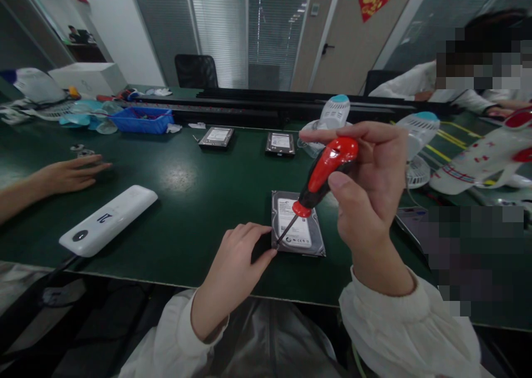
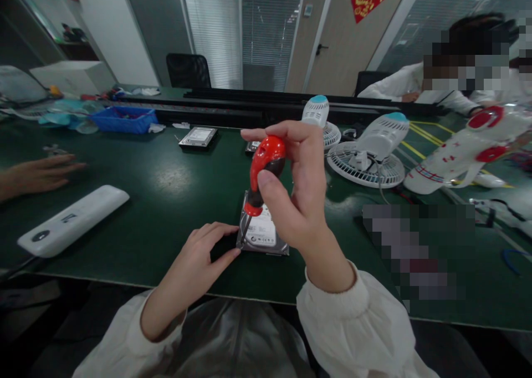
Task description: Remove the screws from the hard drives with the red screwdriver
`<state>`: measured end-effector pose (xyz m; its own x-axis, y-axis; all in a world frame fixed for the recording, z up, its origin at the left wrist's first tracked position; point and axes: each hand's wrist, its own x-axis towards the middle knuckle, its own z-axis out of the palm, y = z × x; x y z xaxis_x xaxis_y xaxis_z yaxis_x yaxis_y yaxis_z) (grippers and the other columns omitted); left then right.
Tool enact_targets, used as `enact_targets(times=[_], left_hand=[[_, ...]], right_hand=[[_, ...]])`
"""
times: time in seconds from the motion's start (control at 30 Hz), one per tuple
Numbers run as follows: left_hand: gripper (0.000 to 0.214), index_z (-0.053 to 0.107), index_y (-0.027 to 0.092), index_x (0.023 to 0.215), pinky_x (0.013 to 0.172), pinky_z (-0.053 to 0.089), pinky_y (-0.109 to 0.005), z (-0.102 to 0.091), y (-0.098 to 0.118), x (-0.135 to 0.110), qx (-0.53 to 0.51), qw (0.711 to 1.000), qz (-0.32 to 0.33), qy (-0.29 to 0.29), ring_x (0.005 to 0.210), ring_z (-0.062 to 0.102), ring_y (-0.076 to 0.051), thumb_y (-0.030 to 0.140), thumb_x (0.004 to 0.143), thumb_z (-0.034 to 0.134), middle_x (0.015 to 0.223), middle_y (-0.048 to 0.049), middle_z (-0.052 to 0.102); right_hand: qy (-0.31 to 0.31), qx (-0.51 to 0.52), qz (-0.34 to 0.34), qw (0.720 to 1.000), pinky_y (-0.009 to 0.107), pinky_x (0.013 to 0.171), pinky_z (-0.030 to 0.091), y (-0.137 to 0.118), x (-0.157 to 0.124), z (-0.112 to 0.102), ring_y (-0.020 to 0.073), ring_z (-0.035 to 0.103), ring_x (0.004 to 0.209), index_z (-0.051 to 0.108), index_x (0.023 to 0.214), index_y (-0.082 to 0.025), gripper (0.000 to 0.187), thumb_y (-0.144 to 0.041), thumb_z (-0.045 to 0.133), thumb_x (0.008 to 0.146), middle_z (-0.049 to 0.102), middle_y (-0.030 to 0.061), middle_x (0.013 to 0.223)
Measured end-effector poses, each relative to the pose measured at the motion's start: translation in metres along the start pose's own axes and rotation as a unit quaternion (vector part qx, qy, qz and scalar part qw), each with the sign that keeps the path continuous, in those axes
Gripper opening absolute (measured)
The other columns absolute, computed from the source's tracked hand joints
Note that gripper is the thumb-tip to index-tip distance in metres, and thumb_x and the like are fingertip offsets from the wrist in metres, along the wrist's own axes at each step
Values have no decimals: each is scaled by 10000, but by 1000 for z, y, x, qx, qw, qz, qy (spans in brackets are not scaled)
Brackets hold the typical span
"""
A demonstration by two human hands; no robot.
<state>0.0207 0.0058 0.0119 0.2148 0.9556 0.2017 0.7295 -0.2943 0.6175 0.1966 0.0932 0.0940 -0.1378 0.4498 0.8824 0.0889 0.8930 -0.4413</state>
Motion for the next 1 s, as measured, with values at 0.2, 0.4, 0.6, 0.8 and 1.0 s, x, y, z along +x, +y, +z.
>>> enact_targets(times=[0.2,0.4,0.6,0.8,1.0], left_hand=[[260,616,229,1203,935,451,-438,0,0,0,0,1000,0,-2,1110,606,-247,219,944,631,1197,-39,688],[254,612,231,1197,925,458,-431,1,-1,0,4,1000,7,6,1108,615,-253,222,943,628,1196,-50,690],[264,611,234,1201,924,459,-424,1,-1,0,0,1000,11,7,1108,613,-246,218,938,636,1189,-42,689],[265,612,231,1213,927,454,-428,1,-2,0,4,1000,6,-1,1117,608,-248,230,948,625,1205,-43,684],[274,603,241,1221,936,448,-430,1,-2,-1,-2,1000,6,4,1119,606,-249,223,948,624,1207,-41,684]], right_hand=[[33,-86,-36,995,539,1007,551,0,1,-4,259,618,1085,615,1169,-346,460,-364,810,752,609,30,1113],[14,-89,-24,996,604,1003,511,-2,-1,-5,292,627,1109,620,1292,-375,396,-448,627,903,660,28,1170],[26,-108,-47,993,600,1059,501,1,2,-4,285,614,1127,642,1228,-344,457,-454,763,802,657,31,1147],[13,-71,2,997,598,988,556,3,-3,-5,293,651,1120,581,1310,-343,425,-464,617,905,653,54,1180],[33,-38,-17,999,483,923,606,2,0,3,219,698,1016,550,1192,-330,423,-408,740,823,593,21,1164]])
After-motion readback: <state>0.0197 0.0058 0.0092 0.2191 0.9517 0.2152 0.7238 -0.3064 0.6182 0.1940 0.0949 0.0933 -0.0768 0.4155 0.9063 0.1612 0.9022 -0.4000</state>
